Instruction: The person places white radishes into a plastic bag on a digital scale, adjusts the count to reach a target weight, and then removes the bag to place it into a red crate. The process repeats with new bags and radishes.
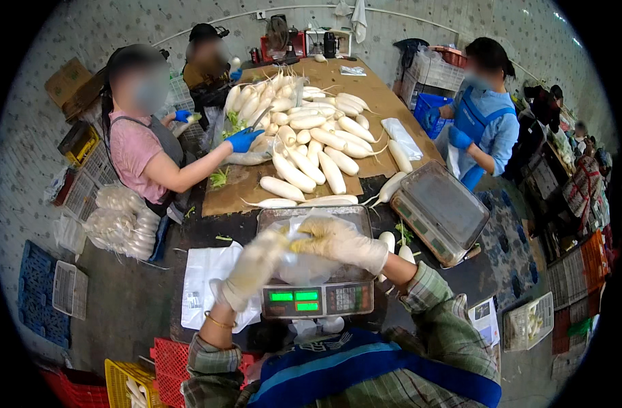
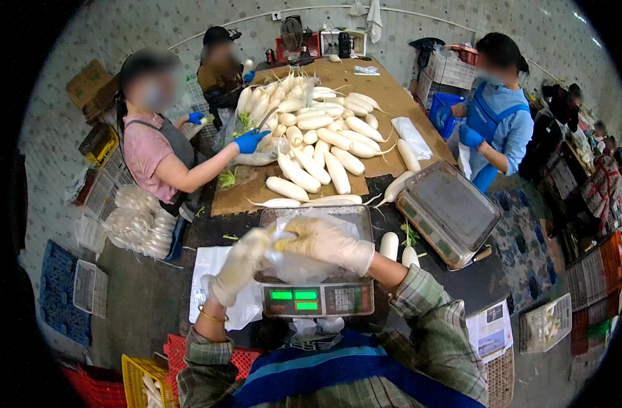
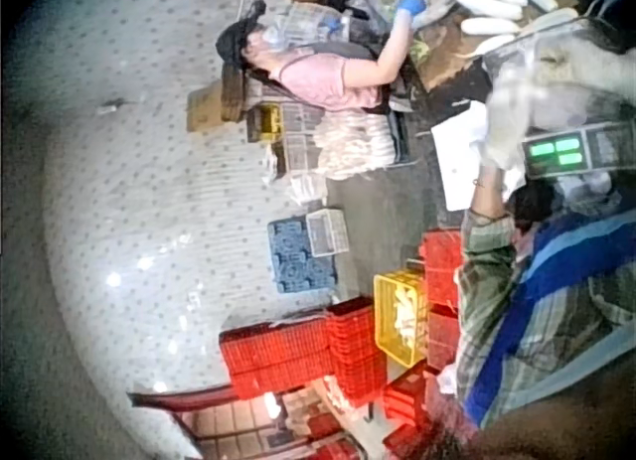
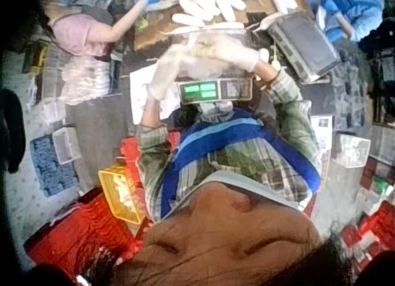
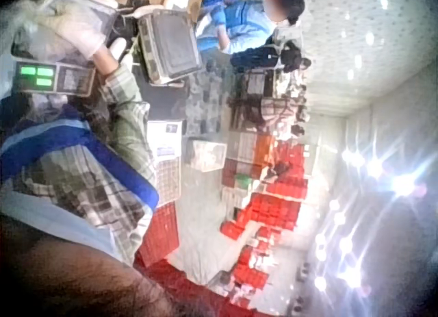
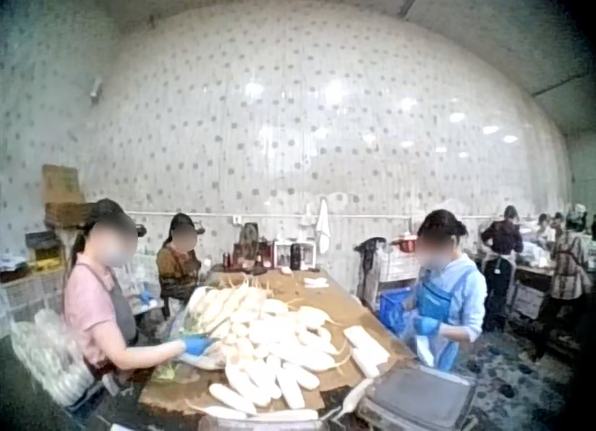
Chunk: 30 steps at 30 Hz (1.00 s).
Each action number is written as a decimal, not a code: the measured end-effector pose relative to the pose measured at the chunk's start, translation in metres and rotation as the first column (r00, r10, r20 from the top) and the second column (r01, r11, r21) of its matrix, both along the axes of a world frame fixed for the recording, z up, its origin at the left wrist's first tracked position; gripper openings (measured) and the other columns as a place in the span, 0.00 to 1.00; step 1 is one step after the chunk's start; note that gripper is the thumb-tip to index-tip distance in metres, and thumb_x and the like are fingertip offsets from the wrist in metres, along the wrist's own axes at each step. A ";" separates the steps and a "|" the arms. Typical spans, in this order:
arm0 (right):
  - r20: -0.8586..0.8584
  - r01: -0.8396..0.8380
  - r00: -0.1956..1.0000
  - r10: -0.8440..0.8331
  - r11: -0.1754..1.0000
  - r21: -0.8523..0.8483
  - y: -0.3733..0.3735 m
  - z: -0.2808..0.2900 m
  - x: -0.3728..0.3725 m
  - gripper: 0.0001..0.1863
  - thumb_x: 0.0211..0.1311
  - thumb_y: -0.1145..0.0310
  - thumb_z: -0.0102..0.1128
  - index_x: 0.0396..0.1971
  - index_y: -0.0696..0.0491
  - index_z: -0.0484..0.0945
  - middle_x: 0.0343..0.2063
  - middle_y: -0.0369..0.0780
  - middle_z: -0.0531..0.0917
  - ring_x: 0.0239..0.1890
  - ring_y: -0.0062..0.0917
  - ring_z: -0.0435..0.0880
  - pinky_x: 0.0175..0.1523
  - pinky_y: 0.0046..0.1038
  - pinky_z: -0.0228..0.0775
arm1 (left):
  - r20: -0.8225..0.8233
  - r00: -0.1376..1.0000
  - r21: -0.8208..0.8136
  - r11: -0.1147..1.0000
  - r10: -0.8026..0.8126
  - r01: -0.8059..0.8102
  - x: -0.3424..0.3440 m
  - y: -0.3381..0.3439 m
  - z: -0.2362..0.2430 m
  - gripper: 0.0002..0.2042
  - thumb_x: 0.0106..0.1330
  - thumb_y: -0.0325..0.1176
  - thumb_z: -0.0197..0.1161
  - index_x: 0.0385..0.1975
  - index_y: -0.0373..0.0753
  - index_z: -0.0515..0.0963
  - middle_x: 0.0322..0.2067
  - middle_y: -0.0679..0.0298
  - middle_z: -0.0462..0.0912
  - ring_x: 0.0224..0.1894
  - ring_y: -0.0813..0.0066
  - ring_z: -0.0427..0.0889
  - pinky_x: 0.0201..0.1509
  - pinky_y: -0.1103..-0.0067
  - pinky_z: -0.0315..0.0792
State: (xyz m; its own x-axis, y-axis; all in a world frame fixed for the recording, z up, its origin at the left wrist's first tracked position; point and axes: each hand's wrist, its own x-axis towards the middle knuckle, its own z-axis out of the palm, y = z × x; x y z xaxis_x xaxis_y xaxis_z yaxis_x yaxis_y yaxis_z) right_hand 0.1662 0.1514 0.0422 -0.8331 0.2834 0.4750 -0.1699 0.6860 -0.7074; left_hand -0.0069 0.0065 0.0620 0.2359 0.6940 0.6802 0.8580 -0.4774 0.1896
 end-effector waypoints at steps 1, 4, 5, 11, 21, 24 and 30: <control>-0.033 0.070 0.997 -0.065 0.978 0.196 -0.005 0.002 0.005 0.21 0.60 0.50 0.62 0.46 0.48 0.81 0.29 0.42 0.82 0.26 0.23 0.80 0.29 0.25 0.72 | 0.686 0.689 -0.370 0.927 0.233 0.055 0.003 -0.004 -0.004 0.22 0.78 0.46 0.43 0.38 0.31 0.76 0.28 0.62 0.78 0.25 0.80 0.75 0.28 0.85 0.68; -0.071 0.168 0.984 -0.161 0.738 0.653 -0.025 0.006 0.015 0.09 0.50 0.65 0.64 0.32 0.49 0.79 0.23 0.38 0.80 0.22 0.27 0.81 0.26 0.28 0.73 | 0.781 0.371 -0.621 0.693 0.503 0.366 -0.041 0.005 -0.009 0.37 0.75 0.61 0.32 0.46 0.27 0.77 0.35 0.56 0.82 0.25 0.80 0.73 0.24 0.85 0.66; 0.026 0.074 0.988 -0.150 0.622 0.780 -0.036 -0.005 0.017 0.08 0.49 0.66 0.62 0.32 0.48 0.78 0.23 0.37 0.79 0.22 0.28 0.81 0.26 0.29 0.73 | 0.881 0.201 -0.464 0.700 0.428 0.543 -0.060 0.010 -0.027 0.41 0.73 0.64 0.30 0.48 0.25 0.76 0.37 0.55 0.82 0.25 0.80 0.73 0.23 0.85 0.65; 0.297 0.261 0.904 -0.306 0.948 0.182 -0.014 -0.003 0.021 0.11 0.60 0.57 0.57 0.40 0.41 0.82 0.25 0.38 0.82 0.27 0.31 0.85 0.29 0.33 0.77 | 0.888 -0.339 -0.040 0.788 0.310 0.615 -0.044 0.028 -0.026 0.46 0.71 0.68 0.26 0.49 0.24 0.77 0.39 0.55 0.84 0.27 0.82 0.71 0.26 0.85 0.63; 0.079 0.091 0.995 -0.068 0.936 -0.340 -0.011 -0.045 0.060 0.16 0.60 0.82 0.51 0.46 0.56 0.79 0.38 0.41 0.85 0.40 0.24 0.82 0.48 0.23 0.74 | 0.739 0.297 -0.589 0.794 0.605 -0.151 -0.052 0.021 -0.014 0.27 0.72 0.51 0.54 0.20 0.32 0.81 0.16 0.60 0.80 0.18 0.74 0.77 0.26 0.80 0.68; 0.219 0.216 0.973 -0.065 0.580 -0.786 -0.017 0.001 0.061 0.16 0.65 0.81 0.48 0.51 0.57 0.77 0.41 0.37 0.85 0.43 0.18 0.80 0.50 0.21 0.72 | 0.872 0.208 -0.352 0.863 0.444 -0.363 -0.063 -0.004 -0.002 0.17 0.69 0.43 0.59 0.32 0.32 0.81 0.29 0.60 0.83 0.30 0.75 0.80 0.35 0.80 0.73; 0.044 0.176 0.983 -0.177 0.862 -0.474 -0.057 -0.003 0.062 0.18 0.62 0.80 0.54 0.52 0.59 0.76 0.49 0.43 0.81 0.50 0.21 0.78 0.54 0.23 0.72 | 0.303 0.865 -0.111 0.916 0.400 -0.384 0.041 0.017 -0.041 0.27 0.53 0.29 0.70 0.56 0.35 0.73 0.56 0.53 0.76 0.54 0.59 0.78 0.57 0.67 0.72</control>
